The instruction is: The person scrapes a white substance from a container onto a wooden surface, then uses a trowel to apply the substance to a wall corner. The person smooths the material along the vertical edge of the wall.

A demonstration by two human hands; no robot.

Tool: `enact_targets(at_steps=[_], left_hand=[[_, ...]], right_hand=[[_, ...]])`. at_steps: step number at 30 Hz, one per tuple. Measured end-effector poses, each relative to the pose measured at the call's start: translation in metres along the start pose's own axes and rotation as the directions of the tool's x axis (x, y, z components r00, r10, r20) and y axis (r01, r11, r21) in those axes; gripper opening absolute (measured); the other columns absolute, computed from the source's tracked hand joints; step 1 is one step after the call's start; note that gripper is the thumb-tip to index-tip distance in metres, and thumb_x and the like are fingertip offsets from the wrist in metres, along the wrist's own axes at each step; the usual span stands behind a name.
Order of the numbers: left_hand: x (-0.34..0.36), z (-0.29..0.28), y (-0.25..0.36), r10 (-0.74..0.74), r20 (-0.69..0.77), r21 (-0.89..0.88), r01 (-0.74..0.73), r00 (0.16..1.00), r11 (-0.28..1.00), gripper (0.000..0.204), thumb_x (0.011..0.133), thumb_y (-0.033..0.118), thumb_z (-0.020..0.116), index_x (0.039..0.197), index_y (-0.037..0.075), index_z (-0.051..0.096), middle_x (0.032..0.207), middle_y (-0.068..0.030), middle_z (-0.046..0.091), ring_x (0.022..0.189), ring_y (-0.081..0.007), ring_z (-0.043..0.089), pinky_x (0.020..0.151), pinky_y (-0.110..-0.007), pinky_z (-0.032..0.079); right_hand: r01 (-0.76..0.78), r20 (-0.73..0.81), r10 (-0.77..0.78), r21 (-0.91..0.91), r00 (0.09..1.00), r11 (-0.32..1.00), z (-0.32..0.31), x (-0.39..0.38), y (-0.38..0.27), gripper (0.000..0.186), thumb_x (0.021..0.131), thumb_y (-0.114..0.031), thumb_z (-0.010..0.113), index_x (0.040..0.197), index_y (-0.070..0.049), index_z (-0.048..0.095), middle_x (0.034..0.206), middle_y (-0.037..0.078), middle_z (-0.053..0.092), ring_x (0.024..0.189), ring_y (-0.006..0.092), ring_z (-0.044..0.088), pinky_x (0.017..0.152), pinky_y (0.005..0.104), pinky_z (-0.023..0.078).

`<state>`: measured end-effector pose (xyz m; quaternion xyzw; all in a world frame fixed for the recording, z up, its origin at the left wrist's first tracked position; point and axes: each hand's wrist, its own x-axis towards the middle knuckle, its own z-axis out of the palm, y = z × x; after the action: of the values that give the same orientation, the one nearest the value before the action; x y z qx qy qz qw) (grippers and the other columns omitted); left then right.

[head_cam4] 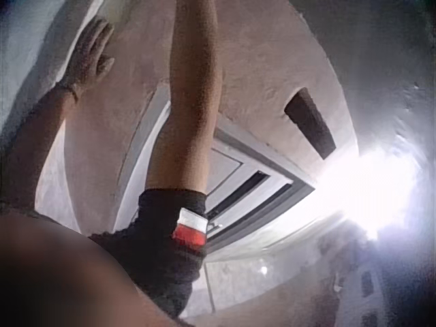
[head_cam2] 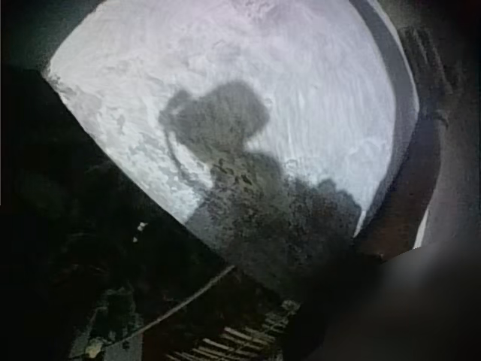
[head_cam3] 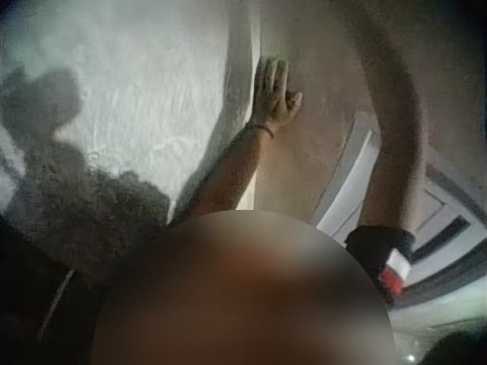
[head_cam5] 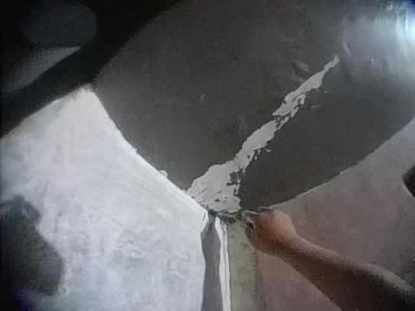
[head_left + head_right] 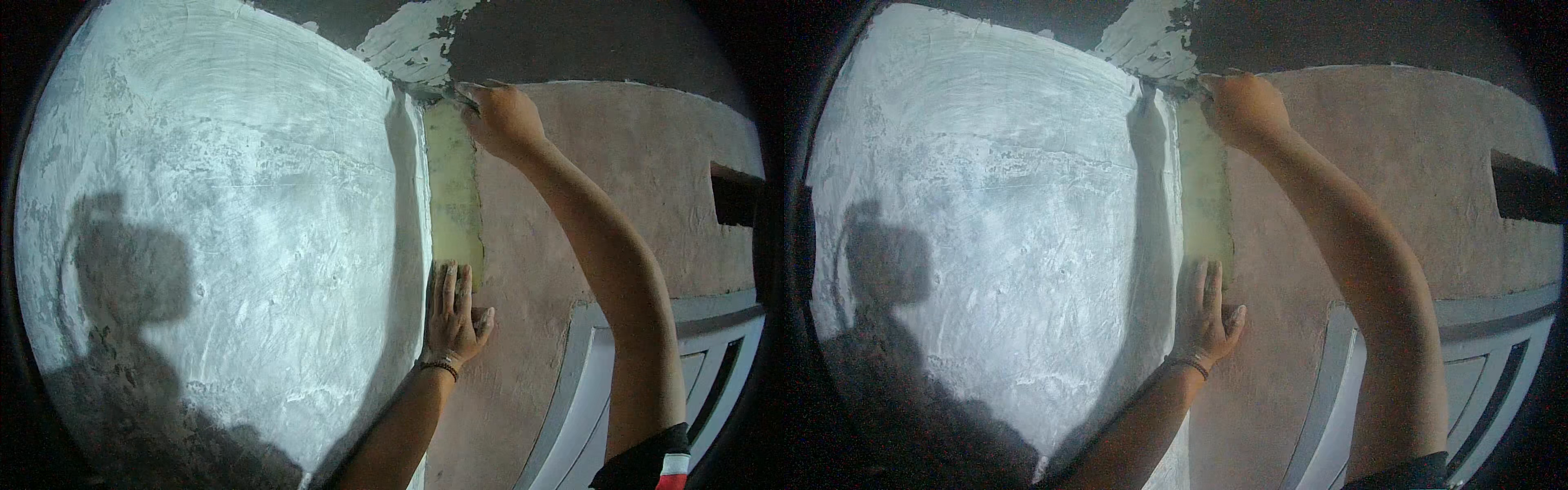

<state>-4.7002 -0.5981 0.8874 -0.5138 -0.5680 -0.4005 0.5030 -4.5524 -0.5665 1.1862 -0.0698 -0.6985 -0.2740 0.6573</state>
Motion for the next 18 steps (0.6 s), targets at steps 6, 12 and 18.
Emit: enact_targets(at_steps=[6, 12, 18], left_hand=[[0.000, -0.002, 0.003, -0.012, 0.037, 0.038, 0.010, 0.999, 0.999, 0.086, 0.092, 0.041, 0.060, 0.159, 0.002, 0.023, 0.163, -0.0246, 0.019, 0.152, -0.0445, 0.018, 0.125, -0.055, 0.016], [0.001, -0.004, 0.004, -0.007, 0.023, 0.085, 0.005, 1.000, 0.996, 0.083, 0.094, 0.042, 0.057, 0.159, 0.002, 0.023, 0.163, -0.0238, 0.019, 0.152, -0.0433, 0.018, 0.125, -0.054, 0.017], [0.001, 0.000, 0.005, -0.002, 0.004, 0.064, 0.002, 1.000, 0.998, 0.084, 0.095, 0.040, 0.057, 0.160, 0.003, 0.019, 0.164, -0.0233, 0.017, 0.152, -0.0444, 0.016, 0.124, -0.056, 0.016]], right_hand=[[0.020, -0.053, -0.015, 0.080, 0.998, 0.997, -0.006, -0.004, 0.001, 0.032, 0.095, -0.029, 0.056, 0.116, -0.009, 0.070, 0.102, 0.020, 0.072, 0.093, 0.0404, 0.071, 0.082, 0.0519, 0.058], [0.057, -0.149, -0.045, 0.079, 0.988, 0.995, -0.017, -0.011, -0.003, 0.032, 0.096, -0.031, 0.058, 0.114, -0.009, 0.071, 0.111, 0.020, 0.071, 0.094, 0.0400, 0.071, 0.082, 0.0501, 0.058], [-0.025, 0.003, 0.025, 0.043, 1.000, 0.999, -0.020, 0.004, -0.011, 0.031, 0.095, -0.031, 0.060, 0.115, -0.009, 0.071, 0.098, 0.019, 0.073, 0.090, 0.0394, 0.072, 0.081, 0.0500, 0.059]])
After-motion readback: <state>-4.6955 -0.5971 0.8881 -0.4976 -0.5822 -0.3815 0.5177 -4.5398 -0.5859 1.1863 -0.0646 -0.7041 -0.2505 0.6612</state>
